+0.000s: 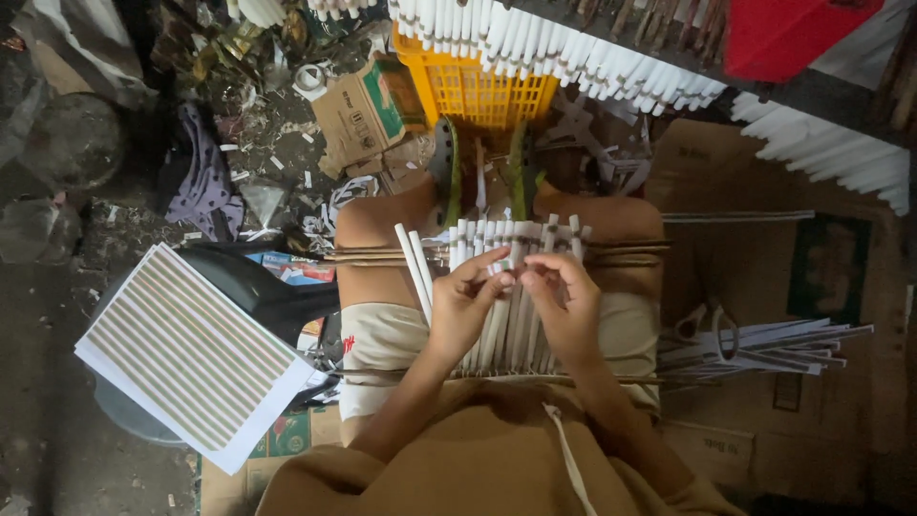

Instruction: Bundling groups of thin white candles together using small adhesive strips in a workshop environment.

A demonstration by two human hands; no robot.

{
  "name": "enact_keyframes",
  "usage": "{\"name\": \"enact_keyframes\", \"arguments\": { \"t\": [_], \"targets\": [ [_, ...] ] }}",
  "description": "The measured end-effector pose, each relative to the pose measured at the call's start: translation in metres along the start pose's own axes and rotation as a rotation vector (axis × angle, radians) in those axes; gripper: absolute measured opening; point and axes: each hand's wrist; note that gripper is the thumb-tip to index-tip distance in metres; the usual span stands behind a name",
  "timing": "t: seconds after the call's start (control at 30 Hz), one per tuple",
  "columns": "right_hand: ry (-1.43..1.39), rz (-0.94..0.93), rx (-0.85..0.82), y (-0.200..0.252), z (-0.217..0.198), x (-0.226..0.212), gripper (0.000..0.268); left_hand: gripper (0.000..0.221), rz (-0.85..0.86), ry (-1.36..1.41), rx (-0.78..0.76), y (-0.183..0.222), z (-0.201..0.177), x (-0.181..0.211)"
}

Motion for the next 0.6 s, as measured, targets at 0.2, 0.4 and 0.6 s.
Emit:
{"name": "enact_keyframes", "arguments": {
  "t": [0.2,0.4,0.6],
  "targets": [
    [-0.022,-0.089,-0.099,-0.002,-0.007,0.010,0.014,0.046,-0.069,-0.076,-0.085,0.000,0.004,0.025],
    [-0.059,-0.083,-0.134,-0.002,-0.012,0.008,0.007,0.041,-0.178,-0.030,-0.197,0.001,0.002,0.021],
    [-0.059,0.007,-0.119,0.001,-0.019,0.002,0.010,0.022,-0.344,0.159,-0.251,0.002,-0.005,-0.005]
  ]
}}
Point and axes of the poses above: each hand's wrist, its own y-axis away from the middle knuckle, its own z-axis out of the palm, x = y × z, and after that the axes turned 15 degrees about -x, right-handed
